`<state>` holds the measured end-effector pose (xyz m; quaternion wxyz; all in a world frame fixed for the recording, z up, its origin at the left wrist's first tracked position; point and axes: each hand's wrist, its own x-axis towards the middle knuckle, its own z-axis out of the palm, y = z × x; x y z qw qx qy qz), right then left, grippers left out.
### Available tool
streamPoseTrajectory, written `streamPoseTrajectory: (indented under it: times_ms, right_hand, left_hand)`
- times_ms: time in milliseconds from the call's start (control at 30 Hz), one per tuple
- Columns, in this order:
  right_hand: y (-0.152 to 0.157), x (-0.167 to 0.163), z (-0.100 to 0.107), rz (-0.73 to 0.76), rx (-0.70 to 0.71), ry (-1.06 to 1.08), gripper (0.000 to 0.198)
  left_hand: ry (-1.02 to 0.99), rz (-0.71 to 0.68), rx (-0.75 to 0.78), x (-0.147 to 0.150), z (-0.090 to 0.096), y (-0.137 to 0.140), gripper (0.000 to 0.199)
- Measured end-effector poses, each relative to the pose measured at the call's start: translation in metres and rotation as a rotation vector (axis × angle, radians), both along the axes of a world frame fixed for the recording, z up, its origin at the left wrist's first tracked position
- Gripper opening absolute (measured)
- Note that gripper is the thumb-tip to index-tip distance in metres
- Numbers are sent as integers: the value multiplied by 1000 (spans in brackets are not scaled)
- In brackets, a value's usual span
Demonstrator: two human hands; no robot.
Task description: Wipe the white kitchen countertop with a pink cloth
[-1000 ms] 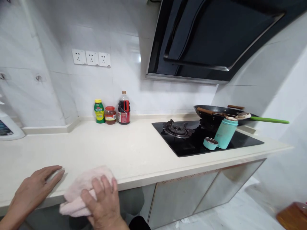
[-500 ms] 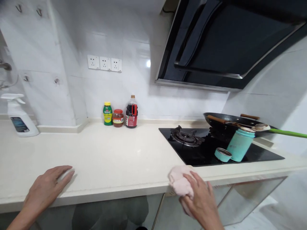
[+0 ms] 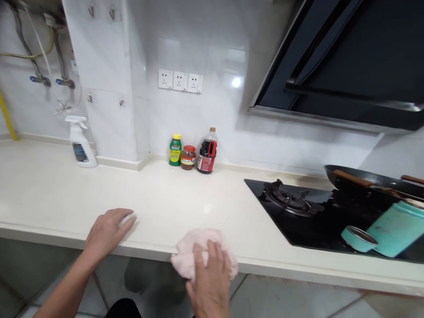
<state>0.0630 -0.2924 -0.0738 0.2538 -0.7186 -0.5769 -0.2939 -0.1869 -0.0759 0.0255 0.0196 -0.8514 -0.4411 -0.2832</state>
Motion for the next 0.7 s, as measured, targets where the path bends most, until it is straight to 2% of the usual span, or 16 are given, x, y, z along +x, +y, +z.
streamPoseTrajectory:
  times_ms: [100,167,233,333,400,467,567,633,700]
  right_hand:
    - [37,-62,20,178,-27,69,71]
    - [52,-88,33,263,-76,92,56]
    - [60,-103,41,316,-108,90,46]
    - [60,-110,48,387,-130,91,45]
    - [52,-106,50,422,-136,84,50]
    - [42,-94,55,520,-116,126,58]
    - [27,-64,70,659,-75,459,59]
    - [19,-33,85,605,-89,776,50]
    - [13,7,98,456,-97,963,46]
  left_hand:
    - [-13,3,16,-1,-1,0,39]
    - [-27,1,31,-2,-1,-1,38]
    - [-41,-4,35,-2,-1,-1,38]
    - [-55,-1,20,-3,0,-2,39]
    - [-55,1,10,-4,0,-2,38]
    - [-45,1,-1,-4,0,-2,37]
    - [-40,1,-15,-4,0,-1,36]
    - [-49,6,-17,-5,-1,0,35]
    - [-61,8,-18,-5,-3,1,35]
